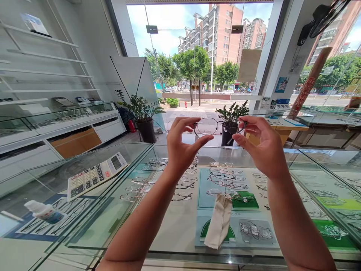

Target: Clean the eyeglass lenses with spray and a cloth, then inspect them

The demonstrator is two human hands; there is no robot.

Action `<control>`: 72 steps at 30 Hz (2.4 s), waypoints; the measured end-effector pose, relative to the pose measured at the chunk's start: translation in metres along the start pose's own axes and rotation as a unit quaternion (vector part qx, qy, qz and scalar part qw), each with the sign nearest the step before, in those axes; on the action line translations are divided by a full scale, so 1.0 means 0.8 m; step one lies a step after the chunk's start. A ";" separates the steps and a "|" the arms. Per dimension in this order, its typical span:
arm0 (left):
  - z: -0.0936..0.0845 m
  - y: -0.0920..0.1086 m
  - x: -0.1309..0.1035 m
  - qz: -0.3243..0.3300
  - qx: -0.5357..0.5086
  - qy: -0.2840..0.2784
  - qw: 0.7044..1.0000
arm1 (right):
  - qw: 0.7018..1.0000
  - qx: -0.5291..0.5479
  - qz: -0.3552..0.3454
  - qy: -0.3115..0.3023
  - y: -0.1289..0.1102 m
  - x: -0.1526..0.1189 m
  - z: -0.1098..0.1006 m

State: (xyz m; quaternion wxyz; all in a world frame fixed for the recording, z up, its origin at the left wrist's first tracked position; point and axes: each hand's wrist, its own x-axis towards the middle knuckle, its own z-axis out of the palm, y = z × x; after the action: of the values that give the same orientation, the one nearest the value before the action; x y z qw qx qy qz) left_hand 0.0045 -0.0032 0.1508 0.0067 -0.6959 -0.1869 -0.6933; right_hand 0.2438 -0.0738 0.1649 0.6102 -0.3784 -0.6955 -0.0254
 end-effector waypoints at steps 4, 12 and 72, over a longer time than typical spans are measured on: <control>0.005 -0.007 -0.001 -0.014 -0.061 0.026 0.998 | 1.000 0.020 0.010 0.000 -0.002 0.000 -0.001; 0.005 -0.005 0.001 0.007 -0.072 0.036 0.997 | 0.999 0.040 0.024 -0.002 0.003 -0.001 0.000; 0.002 -0.004 -0.002 0.014 0.021 0.022 0.999 | 0.995 -0.098 -0.017 -0.023 0.000 0.002 -0.010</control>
State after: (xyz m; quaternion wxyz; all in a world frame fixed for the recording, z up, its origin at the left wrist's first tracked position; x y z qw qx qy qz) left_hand 0.0055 -0.0003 0.1480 0.0348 -0.6826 -0.1913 -0.7045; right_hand 0.2502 -0.0766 0.1682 0.5532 -0.4252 -0.7100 -0.0951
